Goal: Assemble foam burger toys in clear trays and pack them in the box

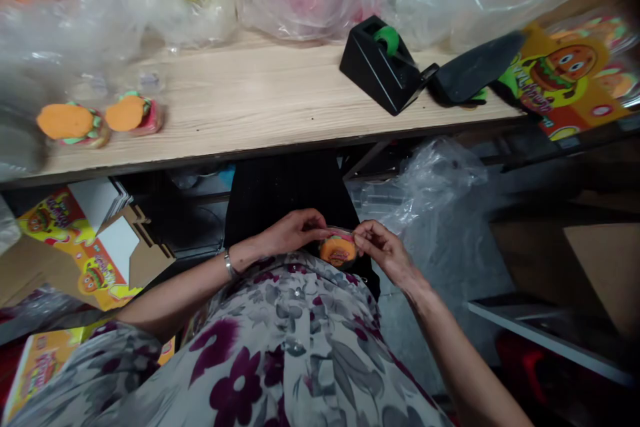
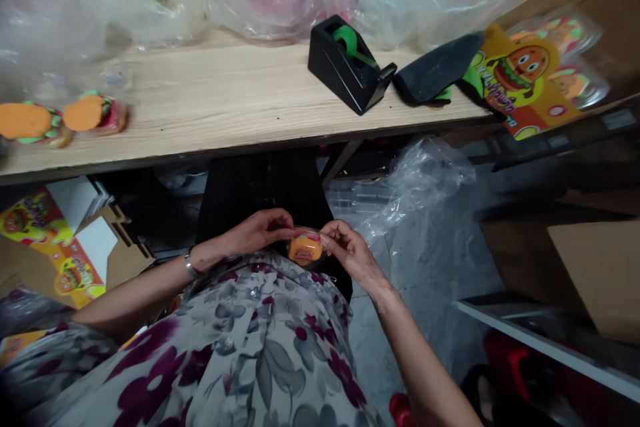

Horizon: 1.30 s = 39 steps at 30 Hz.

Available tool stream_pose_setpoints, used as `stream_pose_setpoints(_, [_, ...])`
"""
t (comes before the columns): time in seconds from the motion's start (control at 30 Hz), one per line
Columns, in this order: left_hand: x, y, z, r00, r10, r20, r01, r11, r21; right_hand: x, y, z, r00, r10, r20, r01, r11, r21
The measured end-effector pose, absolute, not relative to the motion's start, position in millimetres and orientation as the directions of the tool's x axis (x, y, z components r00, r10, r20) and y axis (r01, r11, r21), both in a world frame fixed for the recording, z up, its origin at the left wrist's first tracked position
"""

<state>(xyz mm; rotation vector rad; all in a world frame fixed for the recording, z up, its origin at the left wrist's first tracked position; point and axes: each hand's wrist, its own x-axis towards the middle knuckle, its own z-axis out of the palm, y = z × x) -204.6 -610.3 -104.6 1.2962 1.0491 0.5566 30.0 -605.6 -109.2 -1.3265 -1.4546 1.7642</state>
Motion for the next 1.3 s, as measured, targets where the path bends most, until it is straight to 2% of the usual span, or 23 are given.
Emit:
stream_pose_setpoints(0.13, [-202, -617, -106, 0.452, 0.853, -0.262, 0.310, 0.125, 0.943, 33, -604, -106, -0.489, 0.777, -0.397, 0.249, -0.312, -0.917])
stream_pose_setpoints(0.43, [-201, -628, -99, 0.499, 0.851, -0.163, 0.428, -0.079, 0.900, 37, -602, -92, -0.543, 0.727, -0.420, 0.322, -0.281, -0.904])
stream_pose_setpoints(0.57, [-202, -624, -102, 0.522, 0.827, -0.209, 0.366, 0.004, 0.930, 37, -601, -99, -0.530, 0.730, -0.431, 0.300, -0.315, -0.901])
stream_pose_setpoints(0.67, [-203, -616, -110, 0.522, 0.800, -0.294, 0.222, 0.205, 0.953, 37, -601, -113, -0.500, 0.740, -0.450, 0.233, -0.385, -0.893])
stream_pose_setpoints(0.77, [-203, -606, -117, 0.501, 0.789, -0.356, 0.074, 0.371, 0.926, 37, -597, -128, -0.437, 0.782, -0.445, 0.100, -0.449, -0.888])
stream_pose_setpoints(0.9, [-200, -594, -120, 0.383, 0.833, -0.400, -0.085, 0.463, 0.882, 31, -582, -133, -0.274, 0.854, -0.442, -0.051, -0.472, -0.880])
stream_pose_setpoints(1.0, [-196, -592, -118, 0.354, 0.837, -0.418, -0.233, 0.512, 0.827, 21, -575, -127, -0.155, 0.890, -0.429, -0.128, -0.449, -0.884])
stream_pose_setpoints(1.1, [-194, -591, -112, 0.307, 0.848, -0.431, -0.379, 0.525, 0.762, 11, -577, -121, -0.157, 0.897, -0.414, -0.162, -0.436, -0.885])
stream_pose_setpoints(1.2, [-200, -589, -102, 0.296, 0.854, -0.429, -0.328, 0.512, 0.794, 10, -580, -115, -0.248, 0.880, -0.405, -0.069, -0.433, -0.899])
stream_pose_setpoints(1.3, [-208, -590, -93, 0.432, 0.832, -0.348, -0.128, 0.439, 0.889, 14, -578, -105, -0.268, 0.911, -0.313, 0.143, -0.284, -0.948])
